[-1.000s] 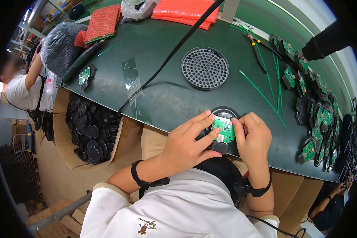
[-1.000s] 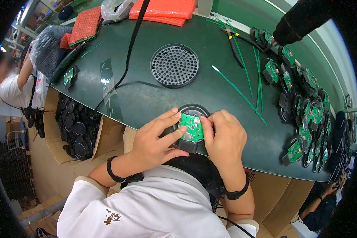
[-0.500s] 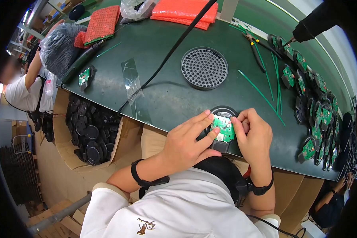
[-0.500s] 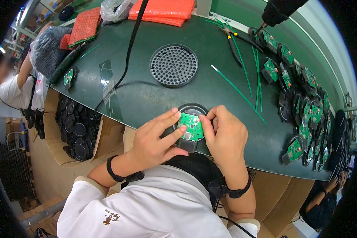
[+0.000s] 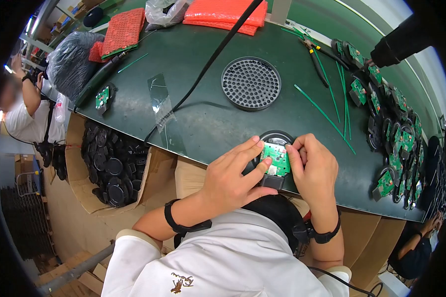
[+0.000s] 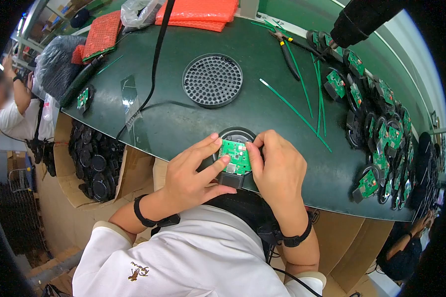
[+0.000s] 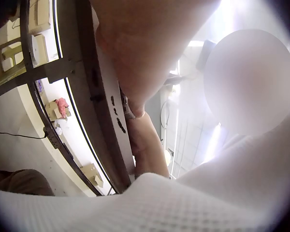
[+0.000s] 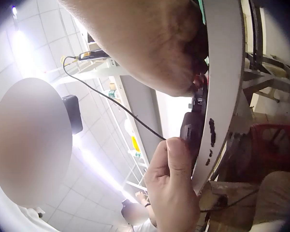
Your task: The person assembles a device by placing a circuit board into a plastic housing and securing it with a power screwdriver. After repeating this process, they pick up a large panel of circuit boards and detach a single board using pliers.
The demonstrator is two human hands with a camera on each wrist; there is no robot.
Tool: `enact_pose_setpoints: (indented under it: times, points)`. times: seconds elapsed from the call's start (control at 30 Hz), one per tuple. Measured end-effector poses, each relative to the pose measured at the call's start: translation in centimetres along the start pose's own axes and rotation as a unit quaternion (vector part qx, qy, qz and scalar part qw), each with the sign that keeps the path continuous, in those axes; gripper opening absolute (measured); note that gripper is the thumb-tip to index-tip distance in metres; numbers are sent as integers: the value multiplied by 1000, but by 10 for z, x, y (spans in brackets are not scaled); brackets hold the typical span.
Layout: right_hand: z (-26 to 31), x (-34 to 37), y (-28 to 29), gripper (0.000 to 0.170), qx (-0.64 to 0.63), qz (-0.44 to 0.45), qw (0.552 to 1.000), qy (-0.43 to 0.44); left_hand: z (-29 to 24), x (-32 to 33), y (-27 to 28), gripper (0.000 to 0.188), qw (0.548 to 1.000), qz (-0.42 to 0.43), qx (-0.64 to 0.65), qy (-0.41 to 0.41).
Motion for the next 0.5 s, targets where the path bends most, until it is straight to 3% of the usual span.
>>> enact_pose_setpoints:
  times: [0.2, 0.33, 0.5]
  points:
    - [2, 0, 1, 20, 5, -11, 1000, 13, -1, -7, 2, 75, 998, 11, 33, 54]
    - [0, 1, -2, 20, 8, -9, 1000, 25, -6, -10, 1, 72, 998, 28, 23, 44]
    - [-2, 1, -2, 21, -1, 7, 1000, 12, -4, -2, -3, 59, 996, 45, 57, 55]
Point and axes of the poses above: each hand's wrist, its own x-axis away from the middle knuckle, its own y-axis out of the back of the hand, z = x × y, the point moved 7 cm from there along -x, towards the middle knuckle, and after that the axes turned 7 degrees about x, right-handed, at the moved point
